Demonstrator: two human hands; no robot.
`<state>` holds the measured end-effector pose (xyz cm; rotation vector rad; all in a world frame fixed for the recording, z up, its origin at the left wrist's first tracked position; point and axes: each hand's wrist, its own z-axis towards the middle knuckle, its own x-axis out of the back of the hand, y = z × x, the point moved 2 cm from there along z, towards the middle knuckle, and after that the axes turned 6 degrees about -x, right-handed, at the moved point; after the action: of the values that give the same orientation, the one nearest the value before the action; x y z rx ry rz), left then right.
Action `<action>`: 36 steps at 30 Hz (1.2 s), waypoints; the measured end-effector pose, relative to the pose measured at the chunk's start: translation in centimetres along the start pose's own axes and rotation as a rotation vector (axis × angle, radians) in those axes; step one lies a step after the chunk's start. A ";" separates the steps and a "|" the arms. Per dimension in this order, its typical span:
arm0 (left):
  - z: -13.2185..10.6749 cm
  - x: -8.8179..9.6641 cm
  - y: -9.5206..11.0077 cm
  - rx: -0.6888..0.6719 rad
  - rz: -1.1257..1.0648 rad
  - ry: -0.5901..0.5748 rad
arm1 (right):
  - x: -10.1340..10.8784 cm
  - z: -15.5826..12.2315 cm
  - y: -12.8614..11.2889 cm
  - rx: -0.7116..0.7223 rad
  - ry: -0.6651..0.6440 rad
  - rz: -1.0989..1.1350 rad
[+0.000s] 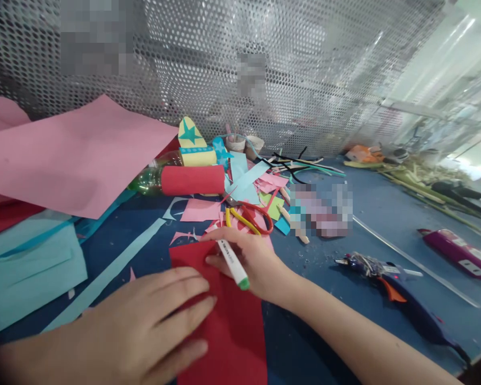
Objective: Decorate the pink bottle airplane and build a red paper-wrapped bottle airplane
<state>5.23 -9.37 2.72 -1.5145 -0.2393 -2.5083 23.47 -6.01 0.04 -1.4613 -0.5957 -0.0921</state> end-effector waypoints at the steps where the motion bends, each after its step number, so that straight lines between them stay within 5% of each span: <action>1: -0.3 -0.5 0.6 0.019 0.043 -0.048 | -0.2 -0.1 -0.1 -0.006 -0.023 0.008; 6: -1.5 -2.2 2.2 0.014 0.146 -0.094 | 0.0 -0.4 -1.2 0.110 0.106 0.099; 11: -1.8 -2.2 2.8 0.011 0.183 -0.085 | -1.1 -0.2 -0.9 -0.008 -0.030 0.323; 22: -2.2 -2.9 3.3 0.065 0.293 0.028 | -2.6 0.2 -1.0 -0.098 0.049 0.245; 36: -3.0 -3.8 3.6 0.092 0.241 -0.045 | -2.8 0.2 -0.7 -0.091 0.062 0.178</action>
<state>5.30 -13.23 -1.90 -1.4697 -0.1651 -2.2486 20.75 -6.70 -0.56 -1.5879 -0.4134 -0.0247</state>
